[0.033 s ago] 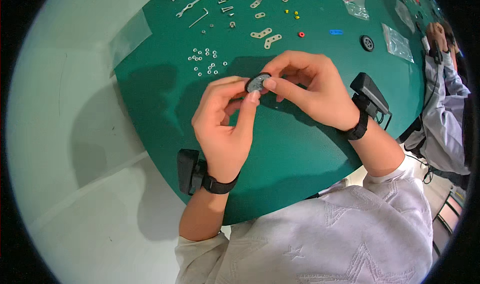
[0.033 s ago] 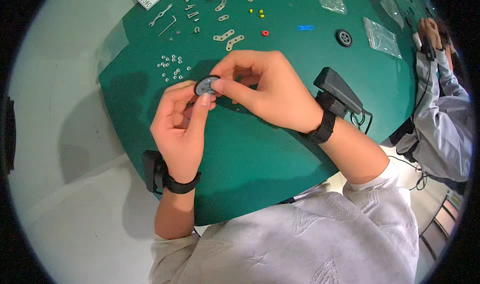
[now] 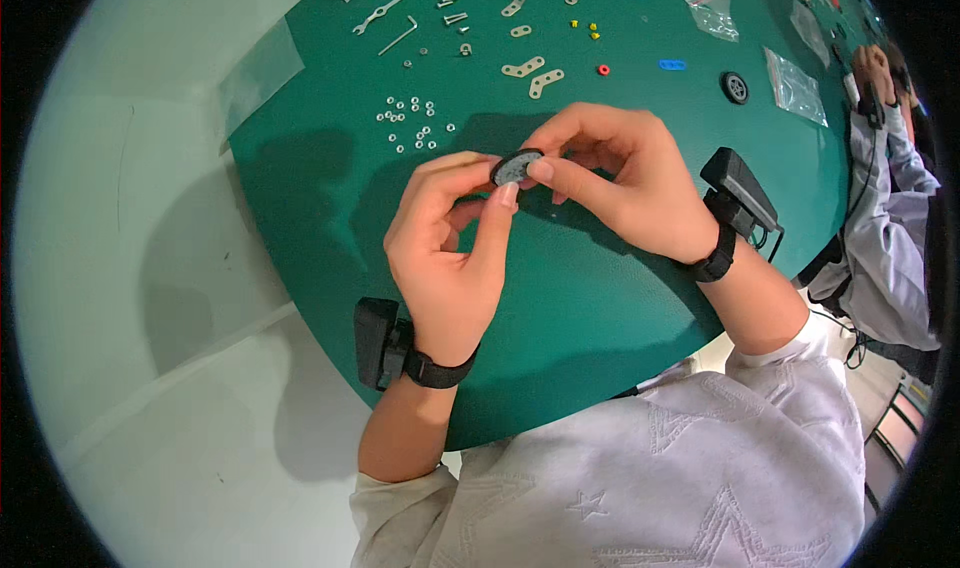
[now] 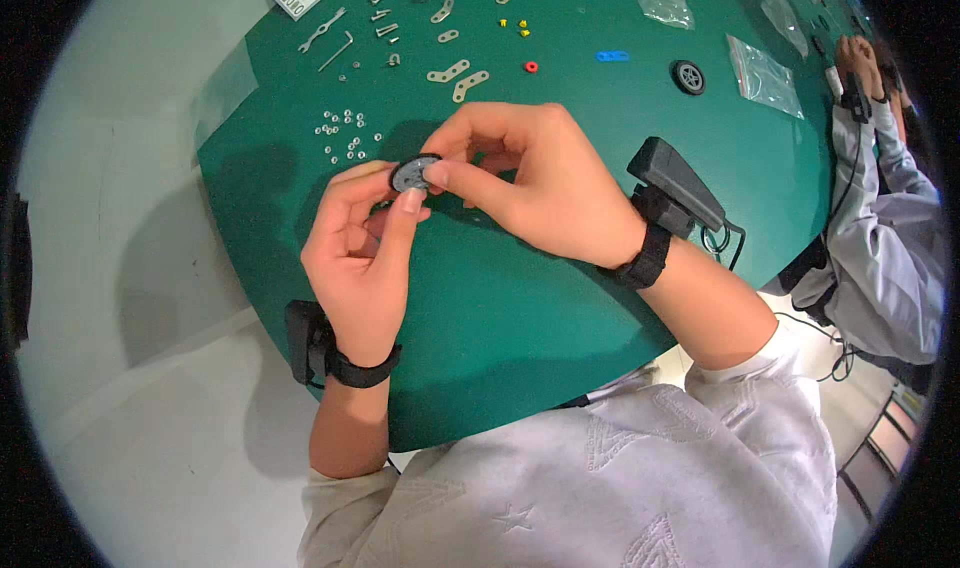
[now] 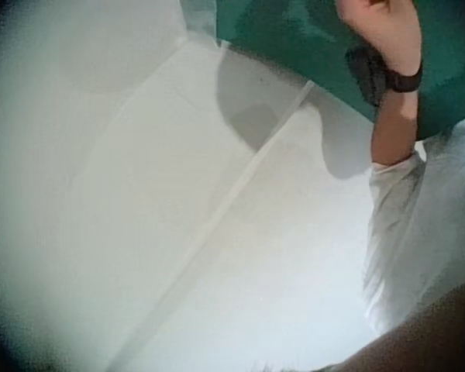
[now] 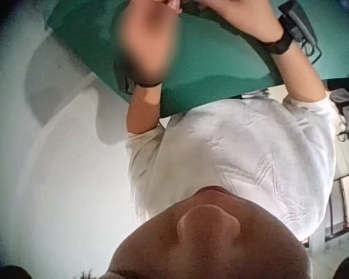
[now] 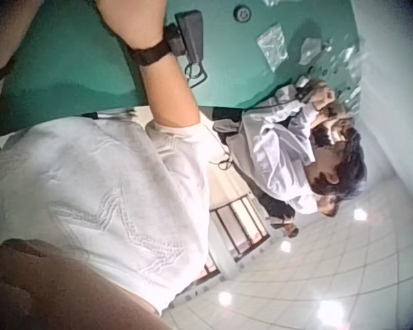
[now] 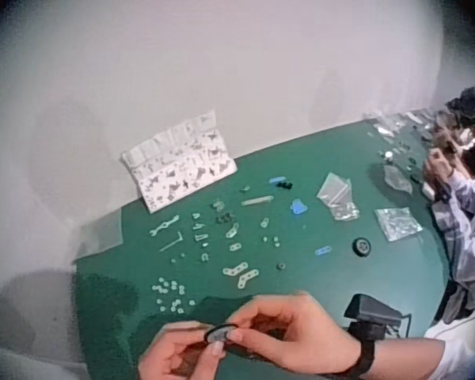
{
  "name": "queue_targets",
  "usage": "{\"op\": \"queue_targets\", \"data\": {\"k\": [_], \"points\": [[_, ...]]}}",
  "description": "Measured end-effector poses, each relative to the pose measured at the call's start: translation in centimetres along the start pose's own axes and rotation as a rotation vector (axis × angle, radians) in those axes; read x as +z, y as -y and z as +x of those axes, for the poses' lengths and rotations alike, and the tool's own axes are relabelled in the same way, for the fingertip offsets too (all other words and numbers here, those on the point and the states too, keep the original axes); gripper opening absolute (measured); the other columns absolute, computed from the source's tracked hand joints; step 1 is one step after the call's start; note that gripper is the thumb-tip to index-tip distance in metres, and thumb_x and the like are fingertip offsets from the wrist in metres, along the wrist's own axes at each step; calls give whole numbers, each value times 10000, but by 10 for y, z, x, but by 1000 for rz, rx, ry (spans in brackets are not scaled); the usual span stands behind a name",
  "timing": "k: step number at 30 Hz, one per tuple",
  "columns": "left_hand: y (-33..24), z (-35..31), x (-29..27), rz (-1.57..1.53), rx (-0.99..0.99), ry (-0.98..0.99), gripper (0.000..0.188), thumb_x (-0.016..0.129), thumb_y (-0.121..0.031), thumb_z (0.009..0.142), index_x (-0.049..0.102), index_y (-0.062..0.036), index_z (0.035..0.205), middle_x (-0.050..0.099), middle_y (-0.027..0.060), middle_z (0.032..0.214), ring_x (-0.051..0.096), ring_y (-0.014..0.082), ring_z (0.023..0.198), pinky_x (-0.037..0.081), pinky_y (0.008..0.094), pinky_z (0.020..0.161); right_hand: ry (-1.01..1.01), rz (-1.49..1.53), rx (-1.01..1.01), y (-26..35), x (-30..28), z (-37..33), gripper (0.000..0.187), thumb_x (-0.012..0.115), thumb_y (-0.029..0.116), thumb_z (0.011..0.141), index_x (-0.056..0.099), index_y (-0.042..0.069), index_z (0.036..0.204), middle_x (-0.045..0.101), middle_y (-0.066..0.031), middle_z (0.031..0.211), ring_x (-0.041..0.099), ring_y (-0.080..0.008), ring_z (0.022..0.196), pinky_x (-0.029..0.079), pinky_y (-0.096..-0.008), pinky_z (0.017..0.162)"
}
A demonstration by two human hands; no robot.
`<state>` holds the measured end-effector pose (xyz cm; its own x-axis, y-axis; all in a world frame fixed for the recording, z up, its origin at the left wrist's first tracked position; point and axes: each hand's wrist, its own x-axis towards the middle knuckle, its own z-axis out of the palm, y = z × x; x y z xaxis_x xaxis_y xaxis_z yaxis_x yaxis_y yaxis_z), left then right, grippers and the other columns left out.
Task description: The person fits a rubber tire onto a plastic wheel rim by hand, then picks up a metal bracket and a screw, holding them together.
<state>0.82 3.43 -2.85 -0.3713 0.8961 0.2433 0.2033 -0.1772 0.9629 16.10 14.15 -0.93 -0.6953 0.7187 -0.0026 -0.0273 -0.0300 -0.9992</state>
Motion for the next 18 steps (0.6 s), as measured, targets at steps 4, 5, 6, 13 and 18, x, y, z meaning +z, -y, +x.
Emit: {"op": "queue_targets", "data": {"k": [4, 5, 6, 13, 18], "points": [[-7, 1, -1, -68, -126, 14, 164, 625, 15, 941, 588, 49, 1098, 688, 118, 974, 674, 128, 804, 559, 245, 713, 13, -79, -35, -2, 1, -1, 60, 667, 28, 909, 647, -21, 937, 664, -39, 759, 625, -97, 699, 519, -253, 652], [-7, 0, -2, -111, -163, 31, 151, 631, 10, 939, 590, 45, 1080, 686, 110, 955, 671, 122, 783, 556, 239, 686, 39, -124, -71, -3, 1, -2, 50, 664, 19, 905, 634, -22, 910, 656, -49, 741, 619, -106, 677, 513, -257, 635], [-6, -1, -3, -114, -164, 30, 151, 631, 10, 939, 590, 45, 1080, 686, 110, 955, 671, 122, 783, 556, 239, 686, 39, -126, -68, -3, 1, -3, 50, 664, 19, 905, 634, -22, 910, 656, -49, 741, 619, -106, 677, 513, -257, 635], [1, -1, 1, -83, -153, -18, 78, 619, -20, 958, 590, 18, 1020, 668, 84, 846, 626, 100, 679, 528, 240, 590, 26, -140, -21, -6, 6, 0, 50, 661, 6, 902, 624, -17, 927, 663, -50, 788, 610, -97, 687, 509, -266, 631], [1, 1, 6, -213, -155, -121, 109, 590, -49, 982, 562, 21, 1060, 663, 96, 846, 635, 119, 699, 536, 252, 640, 68, 118, 2, -7, 6, 0, 104, 684, 35, 903, 641, -11, 986, 648, -2, 869, 585, -53, 756, 498, -235, 649]]}}
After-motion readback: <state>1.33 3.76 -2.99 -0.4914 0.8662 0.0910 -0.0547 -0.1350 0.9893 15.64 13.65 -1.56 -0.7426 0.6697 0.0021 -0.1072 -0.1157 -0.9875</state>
